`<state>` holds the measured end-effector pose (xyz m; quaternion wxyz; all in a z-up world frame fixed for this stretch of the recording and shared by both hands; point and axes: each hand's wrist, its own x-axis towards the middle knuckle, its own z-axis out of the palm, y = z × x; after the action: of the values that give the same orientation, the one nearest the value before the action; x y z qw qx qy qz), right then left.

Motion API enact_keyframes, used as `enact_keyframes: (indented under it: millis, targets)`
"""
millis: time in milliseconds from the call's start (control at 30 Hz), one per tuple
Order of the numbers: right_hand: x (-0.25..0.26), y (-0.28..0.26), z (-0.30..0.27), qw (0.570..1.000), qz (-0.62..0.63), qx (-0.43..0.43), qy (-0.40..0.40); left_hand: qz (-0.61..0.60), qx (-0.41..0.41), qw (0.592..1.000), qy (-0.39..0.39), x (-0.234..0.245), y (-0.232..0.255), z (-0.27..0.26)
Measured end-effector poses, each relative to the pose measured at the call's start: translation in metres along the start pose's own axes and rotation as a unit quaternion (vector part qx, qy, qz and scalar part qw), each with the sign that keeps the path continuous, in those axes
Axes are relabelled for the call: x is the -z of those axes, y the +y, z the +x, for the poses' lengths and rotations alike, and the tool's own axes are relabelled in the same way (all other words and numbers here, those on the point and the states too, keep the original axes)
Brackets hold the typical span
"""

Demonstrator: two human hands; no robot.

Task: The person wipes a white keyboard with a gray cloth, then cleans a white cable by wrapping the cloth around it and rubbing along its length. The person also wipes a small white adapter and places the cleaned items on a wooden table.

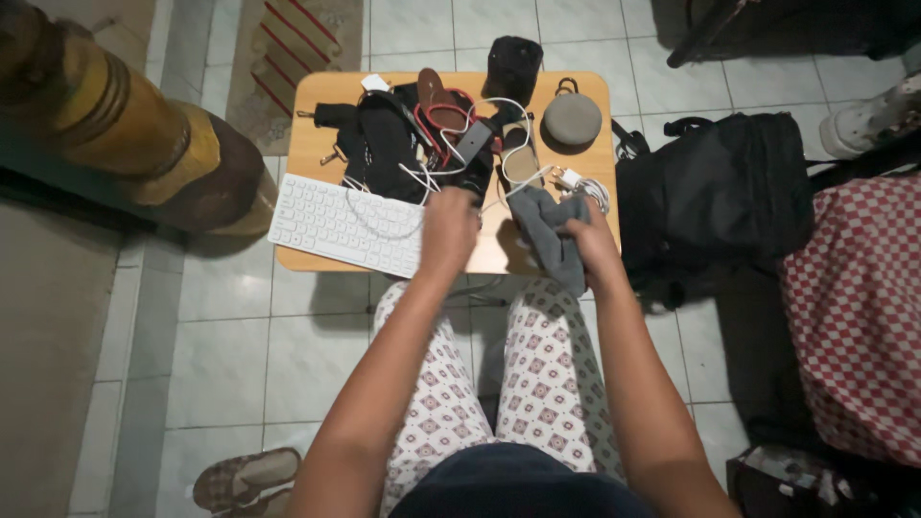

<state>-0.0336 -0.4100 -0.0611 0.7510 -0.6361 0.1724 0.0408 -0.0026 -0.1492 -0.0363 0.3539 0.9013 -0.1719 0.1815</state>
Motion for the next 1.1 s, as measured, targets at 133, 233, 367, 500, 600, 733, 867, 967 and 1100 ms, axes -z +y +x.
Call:
enact_keyframes:
  millis: [133, 233, 367, 500, 600, 733, 867, 967, 1100]
  targets:
    - [0.006, 0.036, 0.012, 0.961, 0.246, -0.115, -0.044, 0.024, 0.049, 0.996, -0.069, -0.041, 0.006, 0.007]
    - [0.009, 0.054, 0.007, 0.927, 0.312, -0.197, -0.060, -0.007, 0.113, 0.990, -0.084, -0.050, 0.011, 0.012]
    - [0.010, 0.035, -0.022, 0.943, 0.313, -0.103, -0.038, -0.315, 0.362, 0.870, -0.118, -0.028, 0.005, 0.014]
    - [-0.022, -0.017, -0.049, 0.979, 0.160, 0.124, -0.020, -0.593, 0.397, 0.700, -0.036, -0.006, 0.001, 0.006]
    - [-0.078, -0.043, -0.068, 0.903, -0.235, 0.353, -0.070, -0.735, 0.391, 0.553, -0.030, -0.001, 0.017, -0.008]
    - [-0.124, -0.044, -0.088, 0.871, -0.314, 0.366, 0.087, -0.786, 0.355, 0.503, -0.059, 0.006, 0.034, -0.023]
    - [-0.124, -0.024, -0.077, 0.972, -0.153, 0.167, 0.061, -0.662, 0.369, 0.646, -0.090, 0.012, 0.034, -0.040]
    - [-0.124, -0.010, -0.057, 0.979, -0.095, 0.166, 0.066, -0.558, 0.411, 0.719, -0.056, 0.008, 0.037, -0.047]
    - [-0.122, -0.006, -0.053, 0.977, -0.004, 0.209, 0.037, -0.538, 0.331, 0.775, 0.028, 0.005, 0.026, -0.048]
